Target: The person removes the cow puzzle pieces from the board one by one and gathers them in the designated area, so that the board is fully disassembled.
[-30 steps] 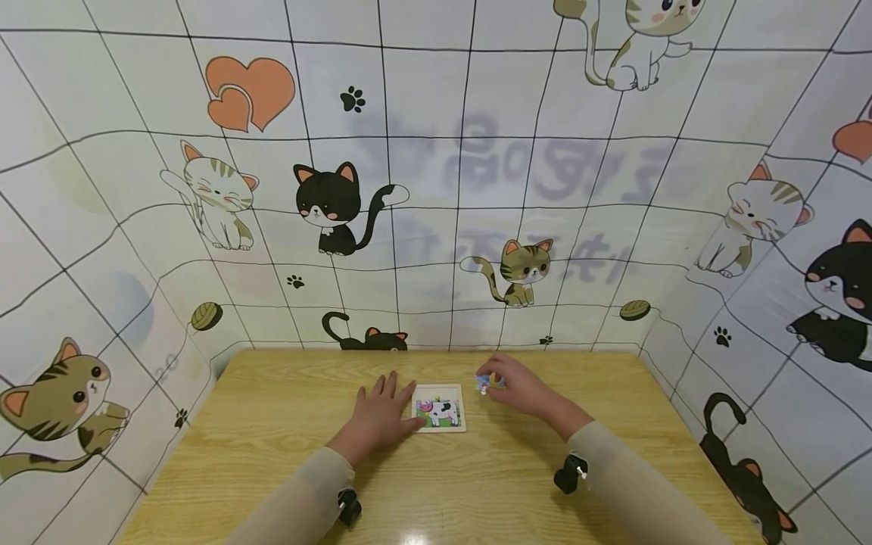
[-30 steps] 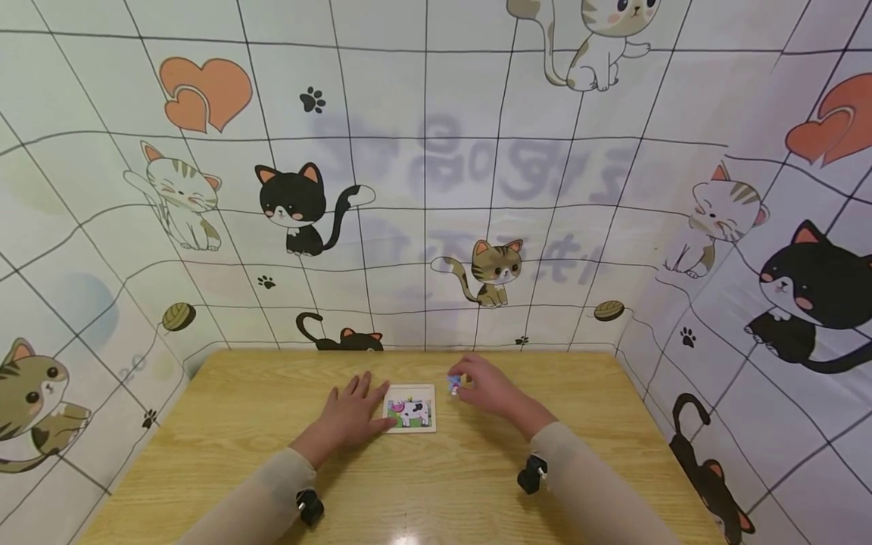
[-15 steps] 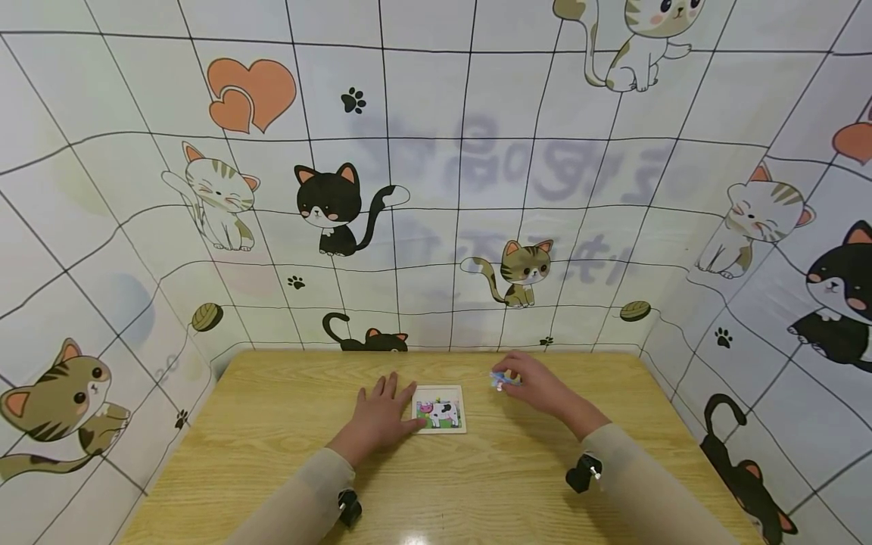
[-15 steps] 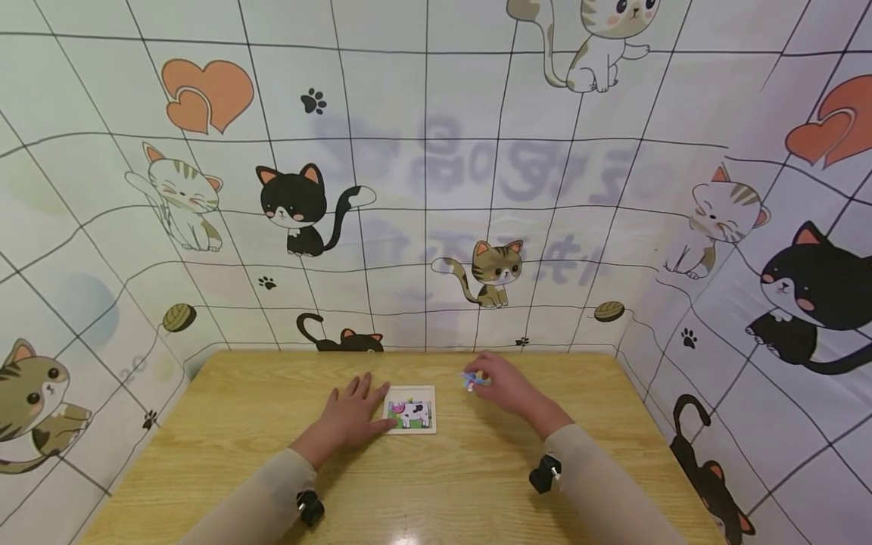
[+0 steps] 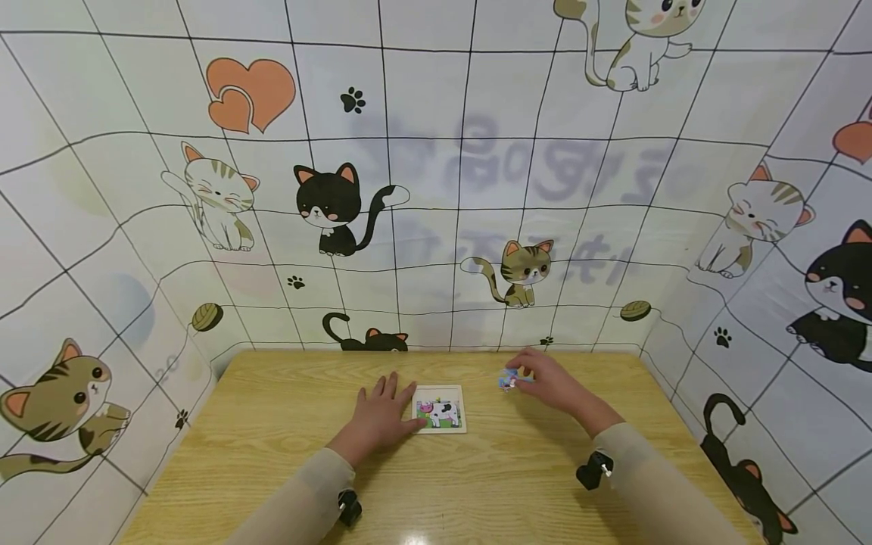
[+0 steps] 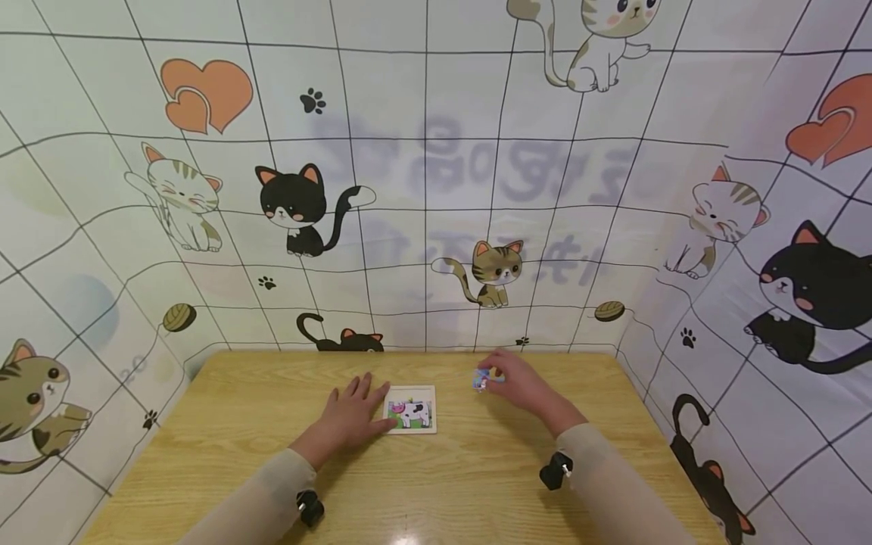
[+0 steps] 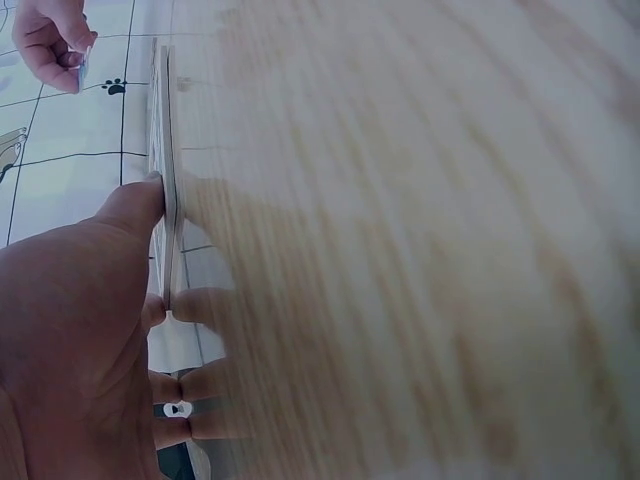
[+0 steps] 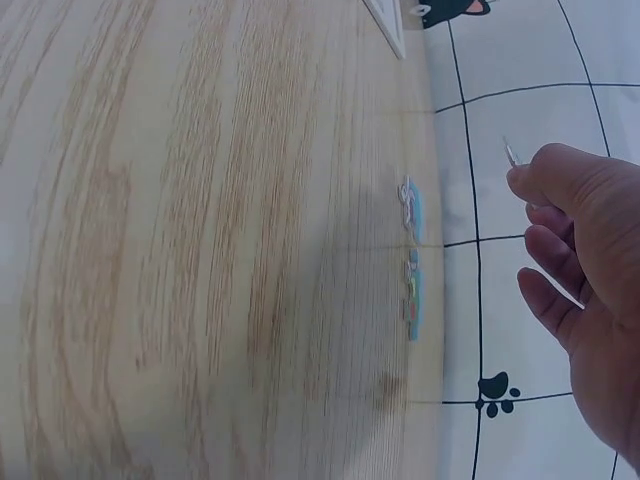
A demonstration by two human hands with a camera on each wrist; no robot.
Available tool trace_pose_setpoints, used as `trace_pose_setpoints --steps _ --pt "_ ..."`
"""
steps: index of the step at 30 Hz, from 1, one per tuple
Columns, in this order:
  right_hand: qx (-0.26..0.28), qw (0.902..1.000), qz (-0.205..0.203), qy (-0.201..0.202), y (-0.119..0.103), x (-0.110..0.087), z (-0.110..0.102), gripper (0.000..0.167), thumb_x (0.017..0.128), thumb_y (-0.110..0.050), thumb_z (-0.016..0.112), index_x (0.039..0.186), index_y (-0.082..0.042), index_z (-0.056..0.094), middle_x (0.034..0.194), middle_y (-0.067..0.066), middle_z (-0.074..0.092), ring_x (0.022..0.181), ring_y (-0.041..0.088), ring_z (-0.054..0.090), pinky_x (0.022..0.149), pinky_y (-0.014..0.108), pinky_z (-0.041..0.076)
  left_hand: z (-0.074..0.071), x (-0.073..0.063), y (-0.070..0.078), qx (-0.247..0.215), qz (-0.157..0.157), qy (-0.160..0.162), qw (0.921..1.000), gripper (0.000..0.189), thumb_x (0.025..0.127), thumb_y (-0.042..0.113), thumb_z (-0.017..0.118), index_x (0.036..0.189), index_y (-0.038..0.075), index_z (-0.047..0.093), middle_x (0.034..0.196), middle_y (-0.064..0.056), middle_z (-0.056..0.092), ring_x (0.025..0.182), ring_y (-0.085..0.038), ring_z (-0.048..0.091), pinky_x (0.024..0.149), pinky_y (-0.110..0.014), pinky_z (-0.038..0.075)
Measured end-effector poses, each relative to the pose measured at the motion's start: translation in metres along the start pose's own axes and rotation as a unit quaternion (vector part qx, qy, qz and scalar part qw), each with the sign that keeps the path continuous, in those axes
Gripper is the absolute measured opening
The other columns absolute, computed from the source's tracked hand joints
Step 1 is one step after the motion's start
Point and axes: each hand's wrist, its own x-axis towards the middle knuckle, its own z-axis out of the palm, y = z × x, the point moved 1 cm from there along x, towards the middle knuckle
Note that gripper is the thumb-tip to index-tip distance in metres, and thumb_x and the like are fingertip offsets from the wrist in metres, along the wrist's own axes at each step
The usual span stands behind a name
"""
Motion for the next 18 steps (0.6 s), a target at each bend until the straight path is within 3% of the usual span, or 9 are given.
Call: trace_pose_setpoints --steps 18 --pt "-0.005 0.9991 0.041 0.014 0.021 -0.016 -0.016 0.028 0.104 -0.003 0.076 0.132 -0.002 0.074 0.124 0.012 0.067 0.097 0.022 0.059 0.072 0.036 0.052 0.001 0.0 0.0 0.0 0.002 0.001 1.0 0.089 0.104 0.076 0.057 0.174 0.025 0.039 0.18 -0.023 0.026 0.165 -0.047 0.026 0.124 -0.077 0.024"
